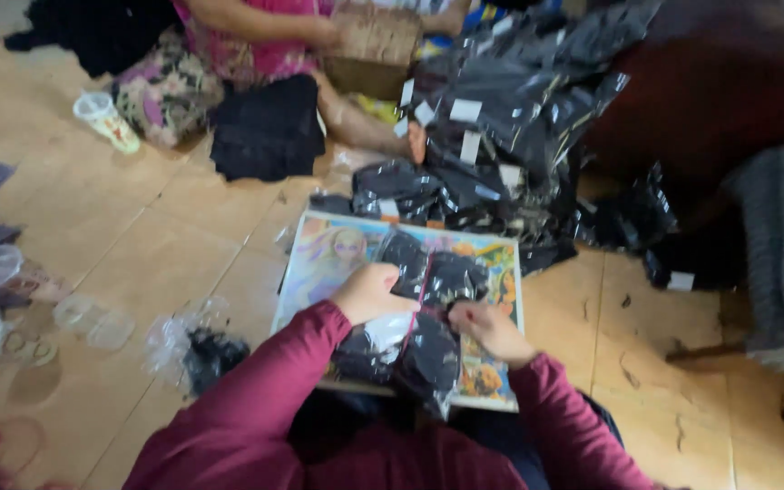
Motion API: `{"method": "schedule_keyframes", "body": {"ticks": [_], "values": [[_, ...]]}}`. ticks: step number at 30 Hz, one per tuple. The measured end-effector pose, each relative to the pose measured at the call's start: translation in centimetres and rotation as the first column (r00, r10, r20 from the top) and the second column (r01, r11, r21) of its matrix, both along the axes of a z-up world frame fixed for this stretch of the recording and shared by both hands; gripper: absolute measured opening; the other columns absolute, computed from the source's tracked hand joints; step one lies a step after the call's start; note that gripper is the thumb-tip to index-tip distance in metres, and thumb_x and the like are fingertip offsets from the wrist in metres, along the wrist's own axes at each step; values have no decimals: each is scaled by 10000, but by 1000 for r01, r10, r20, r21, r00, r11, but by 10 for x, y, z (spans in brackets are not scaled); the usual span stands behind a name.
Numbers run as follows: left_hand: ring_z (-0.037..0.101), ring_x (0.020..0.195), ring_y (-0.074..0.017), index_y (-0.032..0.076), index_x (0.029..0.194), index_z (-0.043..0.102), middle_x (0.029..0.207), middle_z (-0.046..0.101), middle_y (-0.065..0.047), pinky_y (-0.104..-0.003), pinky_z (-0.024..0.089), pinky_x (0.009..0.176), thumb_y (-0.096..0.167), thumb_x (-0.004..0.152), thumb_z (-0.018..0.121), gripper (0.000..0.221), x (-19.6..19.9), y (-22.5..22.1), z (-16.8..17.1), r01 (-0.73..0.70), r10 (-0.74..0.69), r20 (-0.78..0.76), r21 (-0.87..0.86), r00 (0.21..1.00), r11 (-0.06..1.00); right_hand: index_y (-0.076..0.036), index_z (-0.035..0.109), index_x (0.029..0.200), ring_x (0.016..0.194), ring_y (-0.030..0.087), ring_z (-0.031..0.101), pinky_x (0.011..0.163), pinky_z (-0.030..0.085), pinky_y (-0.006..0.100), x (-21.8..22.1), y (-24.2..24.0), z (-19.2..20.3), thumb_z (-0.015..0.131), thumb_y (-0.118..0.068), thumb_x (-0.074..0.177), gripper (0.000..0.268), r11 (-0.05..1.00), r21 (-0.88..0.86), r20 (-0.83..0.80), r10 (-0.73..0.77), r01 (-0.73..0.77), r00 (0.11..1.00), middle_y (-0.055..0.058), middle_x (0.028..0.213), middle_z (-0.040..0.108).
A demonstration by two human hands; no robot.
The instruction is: The person ties pink ribbons around stacks of black clothing items wrapped in clear plastic. They wrap the ribbon around each bundle, pull it tight, and tie a knot to secure the package.
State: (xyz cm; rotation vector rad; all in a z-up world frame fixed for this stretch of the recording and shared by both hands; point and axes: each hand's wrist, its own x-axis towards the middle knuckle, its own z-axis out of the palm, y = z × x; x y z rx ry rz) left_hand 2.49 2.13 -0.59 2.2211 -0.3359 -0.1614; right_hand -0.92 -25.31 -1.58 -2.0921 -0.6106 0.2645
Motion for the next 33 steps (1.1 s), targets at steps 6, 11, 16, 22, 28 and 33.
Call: {"method": "schedule_keyframes", "body": {"ticks": [6, 11, 16, 22, 28, 33], "values": [[458, 508, -236, 111, 541, 383, 475, 373, -45, -300, 416, 541, 359, 684, 850, 548, -27, -10, 9, -125, 124, -73, -17, 990, 992, -96, 740, 789, 752, 320, 702, 683, 557, 383, 0, 21, 5, 720, -228, 935, 198, 973, -65, 145, -209, 220, 967, 105, 699, 700], [487, 490, -254, 129, 507, 365, 450, 348, -46, -311, 421, 533, 439, 661, 821, 573, -38, -19, -8, -227, 232, -135, 50, 963, 973, -141, 814, 820, 787, 247, 689, 732, 565, 374, -10, 23, -6, 850, -294, 822, 157, 902, 8, 30, -432, 432, 901, 67, 798, 713], [463, 462, -233, 147, 511, 303, 456, 269, -12, -279, 405, 534, 411, 671, 807, 591, -38, -18, 5, -232, 235, -147, 38, 961, 972, -201, 814, 910, 731, 193, 708, 666, 576, 330, -15, 32, 18, 793, -343, 862, 151, 884, -162, 102, -426, 438, 899, -11, 821, 763], [426, 461, -187, 157, 504, 313, 454, 267, 16, -274, 373, 526, 408, 688, 805, 583, -39, -20, 2, -236, 236, -153, 15, 960, 972, -294, 712, 868, 955, 162, 654, 891, 363, 399, -10, 23, -2, 700, -372, 878, 80, 809, -388, 752, 2, 441, 659, -102, 808, 705], [476, 503, -239, 114, 508, 347, 463, 318, -57, -292, 411, 565, 458, 704, 798, 600, -38, -20, -3, -223, 222, -153, 7, 963, 975, -255, 639, 809, 824, 205, 524, 751, 346, 393, 2, 21, -27, 584, -204, 925, 139, 816, -360, 900, 176, 452, 399, -40, 795, 516], [525, 529, -307, 99, 512, 355, 475, 352, -100, -313, 440, 572, 451, 702, 802, 599, -38, -19, -8, -220, 222, -145, 32, 964, 975, -173, 706, 857, 774, 235, 668, 592, 530, 282, 6, 21, -40, 530, -90, 953, 218, 925, -303, 795, 112, 230, 597, 6, 730, 636]]}}
